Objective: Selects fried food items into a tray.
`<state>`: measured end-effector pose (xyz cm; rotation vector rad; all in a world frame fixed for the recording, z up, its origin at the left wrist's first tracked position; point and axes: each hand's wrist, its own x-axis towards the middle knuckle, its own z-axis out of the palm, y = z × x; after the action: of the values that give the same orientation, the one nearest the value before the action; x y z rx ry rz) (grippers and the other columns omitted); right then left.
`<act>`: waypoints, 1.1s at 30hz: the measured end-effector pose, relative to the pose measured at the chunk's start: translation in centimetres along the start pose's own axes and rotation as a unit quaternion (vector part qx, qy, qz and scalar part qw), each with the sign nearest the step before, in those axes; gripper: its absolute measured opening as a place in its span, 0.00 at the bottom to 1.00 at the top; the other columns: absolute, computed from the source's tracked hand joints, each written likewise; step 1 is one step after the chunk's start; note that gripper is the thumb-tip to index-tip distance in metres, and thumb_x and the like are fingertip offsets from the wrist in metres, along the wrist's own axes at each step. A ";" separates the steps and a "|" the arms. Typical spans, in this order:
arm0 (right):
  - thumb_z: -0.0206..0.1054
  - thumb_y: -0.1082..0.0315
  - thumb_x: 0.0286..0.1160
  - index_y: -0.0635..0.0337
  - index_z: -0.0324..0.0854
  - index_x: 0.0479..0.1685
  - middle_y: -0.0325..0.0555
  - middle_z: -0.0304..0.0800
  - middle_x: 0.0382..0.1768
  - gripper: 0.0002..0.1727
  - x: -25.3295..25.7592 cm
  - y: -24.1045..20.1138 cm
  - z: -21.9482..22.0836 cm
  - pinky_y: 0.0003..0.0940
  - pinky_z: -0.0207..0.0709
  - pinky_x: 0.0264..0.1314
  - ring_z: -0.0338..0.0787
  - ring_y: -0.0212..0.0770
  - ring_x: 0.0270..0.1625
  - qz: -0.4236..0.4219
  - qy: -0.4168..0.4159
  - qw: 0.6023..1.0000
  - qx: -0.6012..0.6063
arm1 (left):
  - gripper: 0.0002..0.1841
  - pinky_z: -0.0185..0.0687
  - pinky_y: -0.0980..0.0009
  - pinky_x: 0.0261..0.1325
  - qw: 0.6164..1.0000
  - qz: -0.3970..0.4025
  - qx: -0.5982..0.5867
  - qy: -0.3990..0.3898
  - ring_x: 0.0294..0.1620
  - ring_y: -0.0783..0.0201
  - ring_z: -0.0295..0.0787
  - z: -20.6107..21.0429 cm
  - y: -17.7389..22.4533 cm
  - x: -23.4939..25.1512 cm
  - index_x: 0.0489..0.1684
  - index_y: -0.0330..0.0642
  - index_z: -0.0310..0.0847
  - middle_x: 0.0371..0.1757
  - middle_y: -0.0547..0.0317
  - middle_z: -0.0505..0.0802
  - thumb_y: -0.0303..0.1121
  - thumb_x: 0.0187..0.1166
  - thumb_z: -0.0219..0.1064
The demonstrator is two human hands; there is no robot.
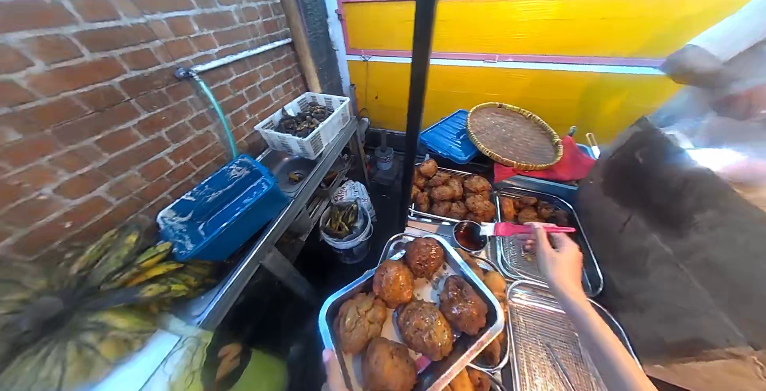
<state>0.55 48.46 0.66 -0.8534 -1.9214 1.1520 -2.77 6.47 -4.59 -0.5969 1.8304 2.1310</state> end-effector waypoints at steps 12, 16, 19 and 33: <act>0.56 0.56 0.89 0.52 0.88 0.51 0.30 0.95 0.34 0.15 -12.6 -9.5 5.5 0.29 0.91 0.43 0.94 0.28 0.35 -0.111 -0.250 0.962 0.005 | 0.38 0.85 0.57 0.65 0.998 -0.012 0.029 -0.049 0.57 0.60 0.89 3.7 -0.2 -3.4 0.63 0.29 0.80 0.53 0.41 0.91 0.57 0.93 0.35; 0.59 0.62 0.89 0.54 0.90 0.53 0.39 0.94 0.47 0.13 -15.2 -11.2 5.1 0.34 0.89 0.58 0.93 0.34 0.52 -0.357 -0.278 0.890 -0.054 | 0.37 0.85 0.56 0.62 0.998 0.000 0.043 -0.050 0.53 0.59 0.90 3.9 -0.1 -4.7 0.55 0.28 0.84 0.48 0.42 0.92 0.56 0.94 0.35; 0.59 0.62 0.89 0.50 0.86 0.52 0.40 0.90 0.41 0.10 -18.8 -11.2 4.7 0.34 0.85 0.56 0.89 0.41 0.51 -0.469 -0.355 0.805 -0.073 | 0.35 0.90 0.60 0.50 0.998 0.008 0.021 -0.067 0.41 0.62 0.91 4.0 -0.1 -5.4 0.51 0.29 0.84 0.38 0.48 0.92 0.53 0.94 0.37; 0.57 0.63 0.91 0.52 0.86 0.53 0.39 0.89 0.39 0.11 -17.2 -14.0 2.9 0.33 0.82 0.55 0.88 0.41 0.48 -0.511 -0.448 0.730 -0.069 | 0.32 0.88 0.65 0.44 0.997 0.028 0.009 -0.078 0.34 0.66 0.89 3.9 0.4 -7.2 0.39 0.33 0.85 0.30 0.54 0.89 0.49 0.95 0.38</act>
<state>4.60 27.77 8.17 0.9113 -2.6290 0.6890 2.85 10.72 -0.36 -0.3673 1.7988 2.1292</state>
